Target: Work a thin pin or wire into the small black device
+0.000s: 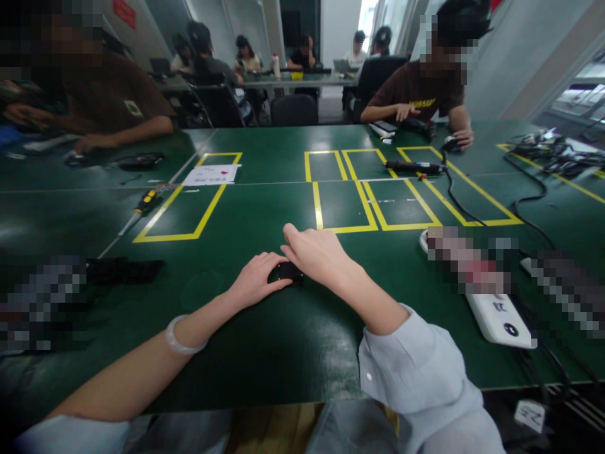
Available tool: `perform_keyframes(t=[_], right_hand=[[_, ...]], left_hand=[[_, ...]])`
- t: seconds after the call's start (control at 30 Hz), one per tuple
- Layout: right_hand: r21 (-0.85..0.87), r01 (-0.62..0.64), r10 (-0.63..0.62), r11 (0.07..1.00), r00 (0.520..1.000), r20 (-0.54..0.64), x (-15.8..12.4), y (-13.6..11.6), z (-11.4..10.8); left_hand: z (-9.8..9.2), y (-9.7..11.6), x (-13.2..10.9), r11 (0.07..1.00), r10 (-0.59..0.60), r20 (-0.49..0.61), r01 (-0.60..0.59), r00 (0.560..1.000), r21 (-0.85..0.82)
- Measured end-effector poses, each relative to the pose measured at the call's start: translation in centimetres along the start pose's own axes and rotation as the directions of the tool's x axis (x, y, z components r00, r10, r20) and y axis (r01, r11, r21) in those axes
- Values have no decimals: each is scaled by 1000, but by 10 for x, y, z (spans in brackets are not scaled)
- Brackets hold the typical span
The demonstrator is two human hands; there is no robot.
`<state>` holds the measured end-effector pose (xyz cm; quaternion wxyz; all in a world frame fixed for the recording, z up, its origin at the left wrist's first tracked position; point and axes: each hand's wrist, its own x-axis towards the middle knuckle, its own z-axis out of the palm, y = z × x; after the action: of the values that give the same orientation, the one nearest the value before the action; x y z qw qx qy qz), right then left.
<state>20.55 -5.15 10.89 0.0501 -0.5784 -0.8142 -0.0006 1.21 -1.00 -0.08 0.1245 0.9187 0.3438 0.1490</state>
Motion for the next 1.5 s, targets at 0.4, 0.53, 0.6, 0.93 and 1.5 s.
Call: perform_keyframes(t=[0.4, 0.53, 0.6, 0.93, 1.5], right_hand=[[24, -1, 1, 1000, 1000, 3, 0, 0, -2], [-2, -23, 23, 1000, 1000, 9, 1, -1, -1], [-31, -37, 38, 999, 999, 20, 2, -1, 0], [24, -8, 8, 1000, 1000, -11, 1, 1, 1], [-33, -42, 42, 999, 999, 10, 3, 0, 1]], left_hand=[[-2, 1, -1, 1000, 0, -11, -1, 1000, -14], [-1, 1, 0, 1000, 4, -20, -4, 1000, -18], [-1, 1, 0, 1000, 1, -20, -1, 1000, -18], [-2, 0, -1, 1000, 5, -12, -5, 1000, -5], [-1, 0, -1, 1000, -3, -9, 3, 1000, 0]])
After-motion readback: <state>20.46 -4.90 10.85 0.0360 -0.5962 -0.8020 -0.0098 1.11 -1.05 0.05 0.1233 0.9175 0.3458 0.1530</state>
